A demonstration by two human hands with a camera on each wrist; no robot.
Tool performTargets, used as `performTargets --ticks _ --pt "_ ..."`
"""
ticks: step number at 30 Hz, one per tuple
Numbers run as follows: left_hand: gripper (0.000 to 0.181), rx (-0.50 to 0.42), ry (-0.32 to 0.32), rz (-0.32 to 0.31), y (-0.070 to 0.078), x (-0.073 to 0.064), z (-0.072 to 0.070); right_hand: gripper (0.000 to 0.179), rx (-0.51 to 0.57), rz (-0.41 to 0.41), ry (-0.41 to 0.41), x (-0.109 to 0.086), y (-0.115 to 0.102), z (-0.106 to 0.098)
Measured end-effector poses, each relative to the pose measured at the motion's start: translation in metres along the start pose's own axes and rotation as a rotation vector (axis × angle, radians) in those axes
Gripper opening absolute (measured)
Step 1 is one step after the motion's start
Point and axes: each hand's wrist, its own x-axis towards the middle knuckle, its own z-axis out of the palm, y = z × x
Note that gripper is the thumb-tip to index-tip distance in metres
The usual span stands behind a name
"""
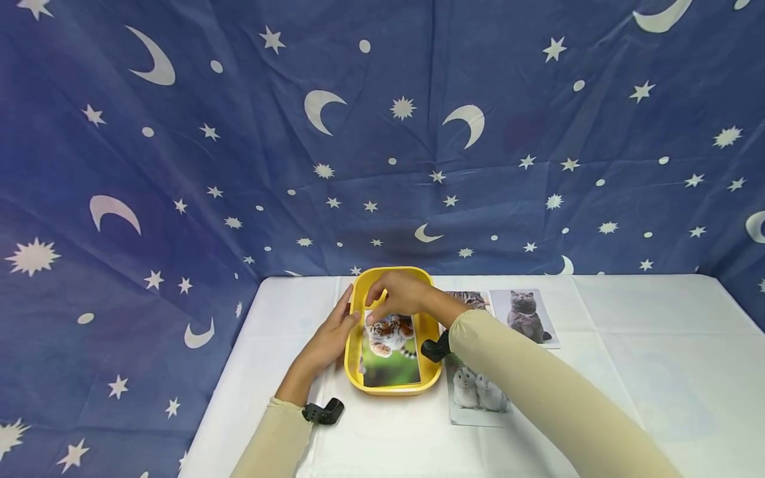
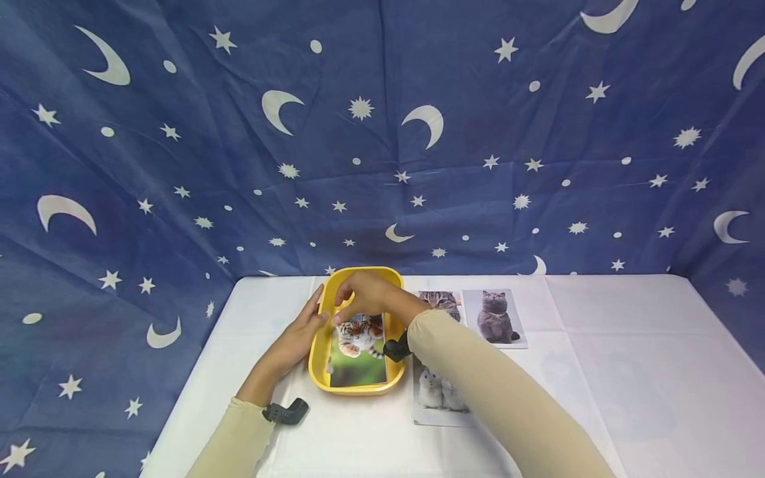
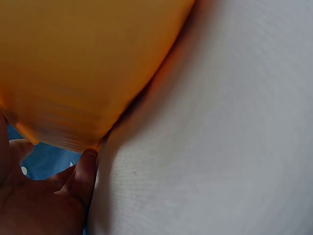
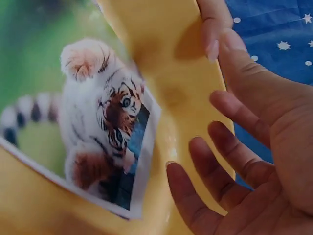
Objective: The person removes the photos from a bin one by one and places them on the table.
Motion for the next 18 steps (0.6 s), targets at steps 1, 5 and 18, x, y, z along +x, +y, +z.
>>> performTargets --ticks 1,5,18 --pt "0.055 -0.005 0.000 0.002 0.000 0.000 0.000 0.041 -0.004 0.007 -0.015 0.002 0.000 0.002" --pt "0.055 -0.010 -0.002 0.006 0.001 -0.001 0.000 0.037 0.011 0.084 -0.072 0.008 0.001 0.011" --pt "0.056 0.014 0.003 0.003 0.000 -0.001 0.000 0.027 0.052 0.269 -0.144 0.014 0.009 0.027"
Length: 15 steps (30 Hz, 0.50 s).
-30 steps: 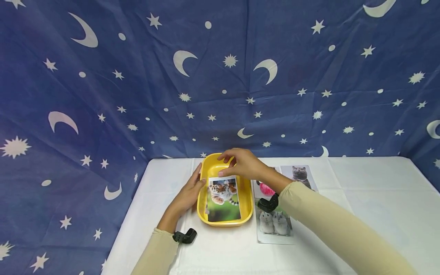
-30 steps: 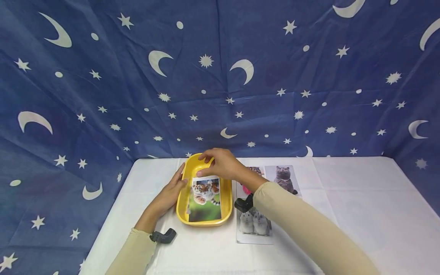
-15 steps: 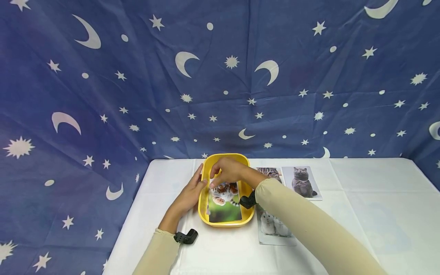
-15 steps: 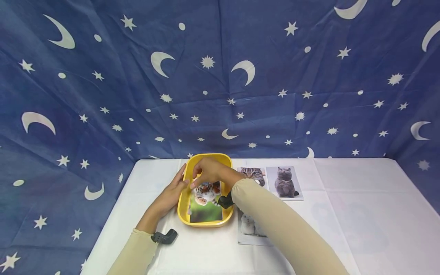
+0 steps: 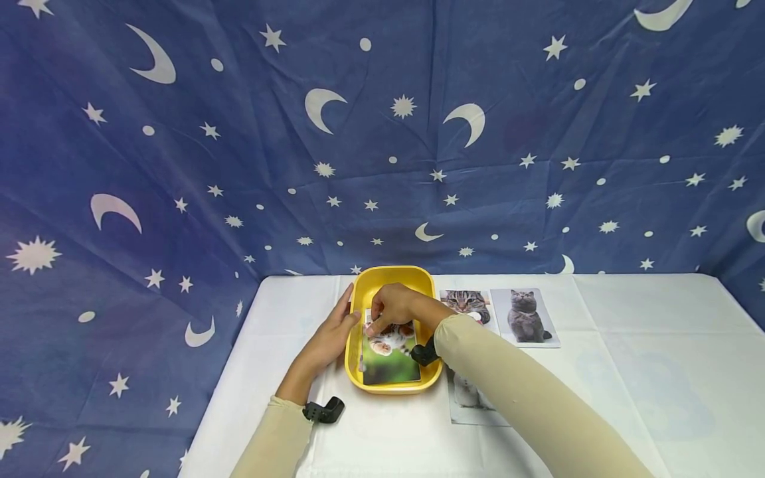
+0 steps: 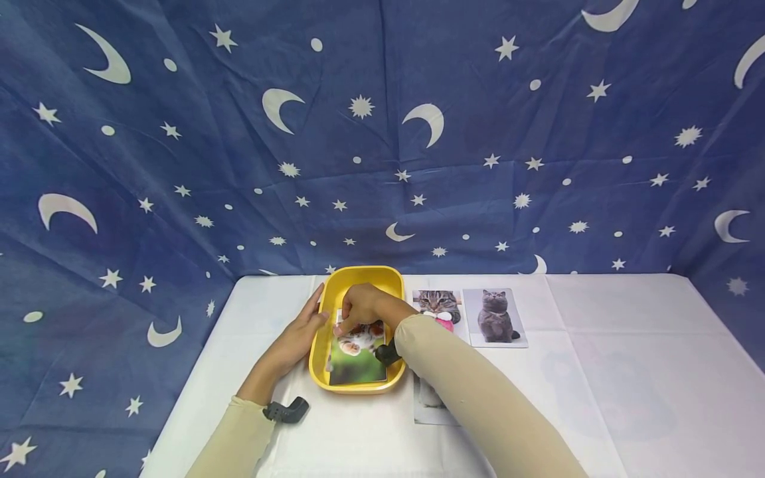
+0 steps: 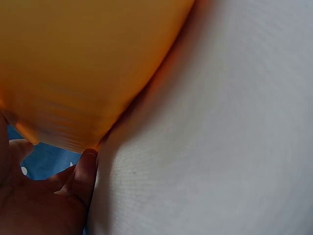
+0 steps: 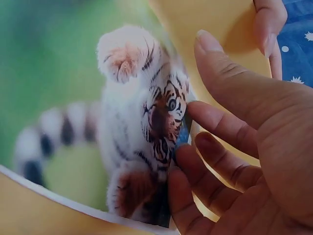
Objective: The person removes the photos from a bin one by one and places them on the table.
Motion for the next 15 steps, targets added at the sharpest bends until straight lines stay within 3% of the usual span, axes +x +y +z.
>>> performTargets --ticks 7,15 --pt "0.055 -0.004 0.002 0.003 -0.001 0.002 -0.001 0.028 -0.017 0.011 -0.020 -0.002 -0.002 0.001" --pt "0.055 -0.004 0.003 -0.002 0.000 0.001 -0.001 0.018 0.001 -0.119 -0.059 -0.023 -0.010 -0.011"
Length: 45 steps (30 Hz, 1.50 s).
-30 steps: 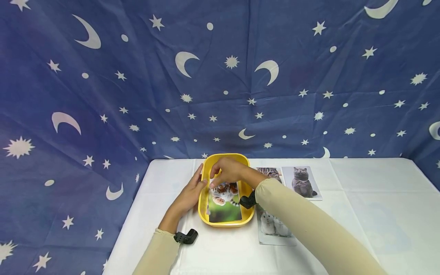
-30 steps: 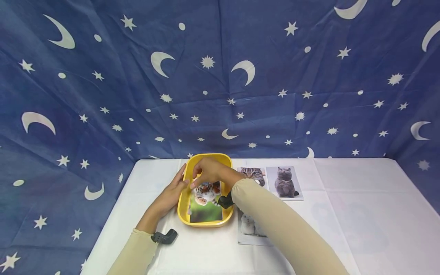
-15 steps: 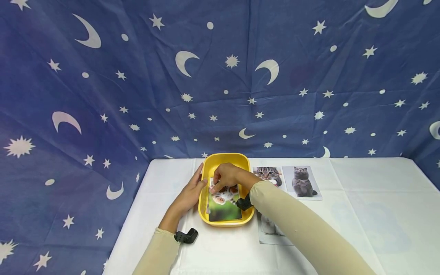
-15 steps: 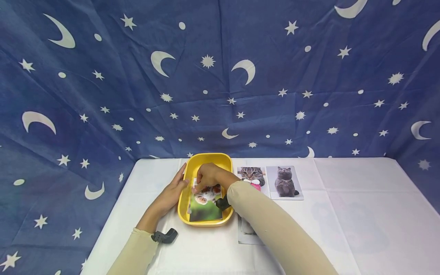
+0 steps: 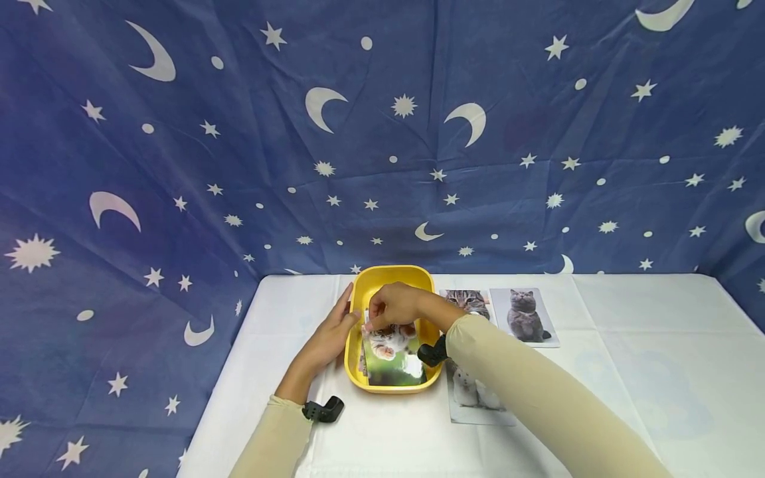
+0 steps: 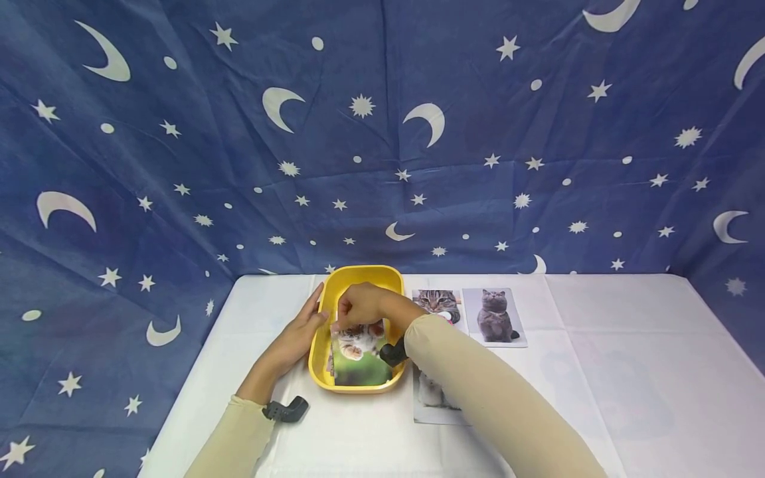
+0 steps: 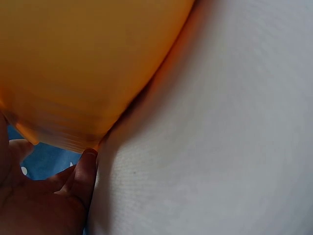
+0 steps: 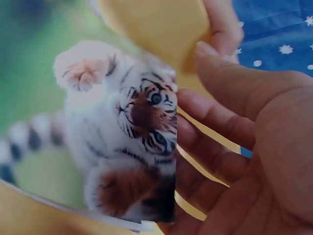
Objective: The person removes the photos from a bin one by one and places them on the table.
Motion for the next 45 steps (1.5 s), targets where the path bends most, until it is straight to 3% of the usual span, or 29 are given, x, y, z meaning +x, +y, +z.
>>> performTargets --ticks 4,11,19,28,32,35,40,45 --pt "0.055 0.008 0.004 0.000 0.000 0.000 0.000 0.012 -0.016 -0.075 -0.019 -0.013 -0.001 -0.004" --pt "0.055 0.040 0.016 -0.027 -0.002 0.001 0.000 0.033 -0.109 -0.152 0.000 -0.036 0.004 -0.003" --pt "0.054 0.041 0.031 -0.041 -0.004 0.002 0.001 0.046 -0.205 -0.275 0.193 -0.054 0.011 0.012" --pt "0.055 0.050 0.029 -0.025 -0.002 0.000 0.000 0.038 -0.129 -0.303 0.394 -0.065 0.018 0.024" --pt "0.056 0.036 0.014 -0.054 0.015 -0.006 -0.001 0.042 -0.062 -0.280 0.367 -0.069 0.017 0.027" --pt "0.057 0.024 0.001 -0.074 0.024 -0.010 -0.002 0.052 0.038 -0.264 0.281 -0.072 0.017 0.032" --pt "0.056 0.014 -0.003 -0.057 0.013 -0.005 -0.002 0.068 0.144 -0.250 0.177 -0.075 0.016 0.036" --pt "0.055 0.032 0.016 -0.033 -0.001 0.002 0.000 0.069 -0.010 -0.298 0.261 -0.074 0.017 0.038"
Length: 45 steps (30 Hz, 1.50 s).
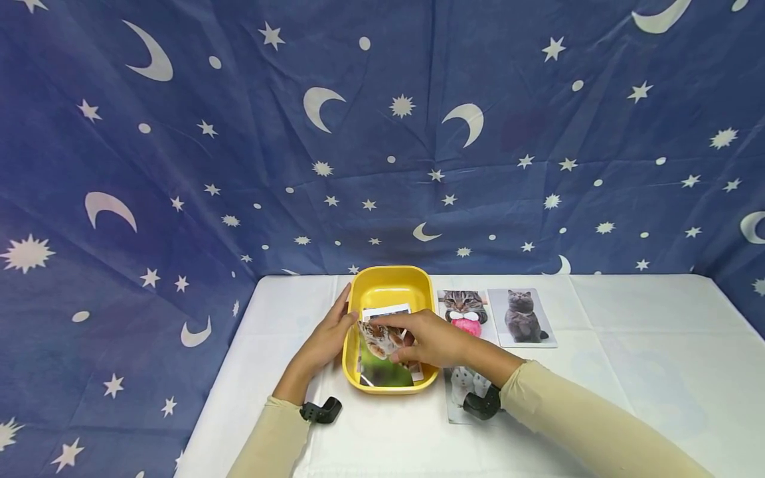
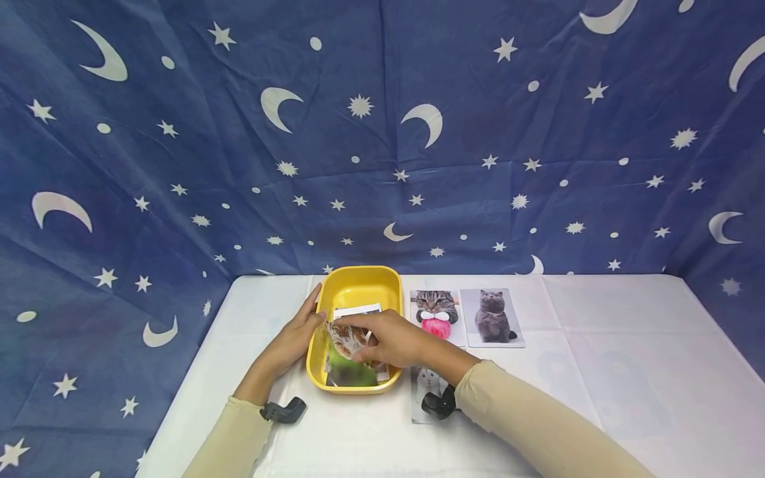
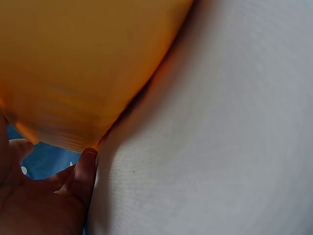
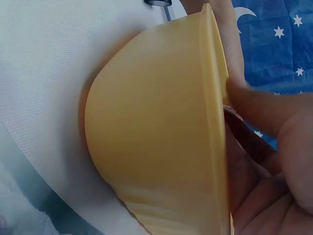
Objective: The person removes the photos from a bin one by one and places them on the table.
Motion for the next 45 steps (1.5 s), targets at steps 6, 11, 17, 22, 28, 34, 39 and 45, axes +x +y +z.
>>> performTargets --ticks 6,11,17,22,28,34,39,45 --pt "0.054 0.017 0.017 0.001 -0.001 0.000 0.001 0.063 -0.141 0.023 0.142 -0.003 0.004 -0.004" --pt "0.054 0.012 0.019 0.013 -0.001 -0.001 0.002 0.062 0.059 0.120 0.200 -0.012 0.007 -0.020" --pt "0.055 0.009 0.018 0.015 -0.001 0.000 0.002 0.065 0.237 0.158 0.291 -0.035 0.012 -0.050" --pt "0.054 0.026 0.029 -0.014 0.000 0.001 0.002 0.066 0.271 0.209 0.355 -0.066 0.019 -0.077" --pt "0.053 0.017 0.024 -0.024 0.001 0.000 0.002 0.067 0.296 0.259 0.369 -0.110 0.034 -0.096" --pt "0.054 0.020 0.018 -0.036 0.003 0.001 0.001 0.066 0.292 0.316 0.368 -0.154 0.053 -0.100" --pt "0.053 0.026 0.021 -0.051 0.001 0.001 0.000 0.067 0.276 0.349 0.340 -0.180 0.069 -0.097" --pt "0.053 0.023 0.019 -0.055 0.002 0.001 0.002 0.069 0.227 0.377 0.273 -0.210 0.091 -0.089"
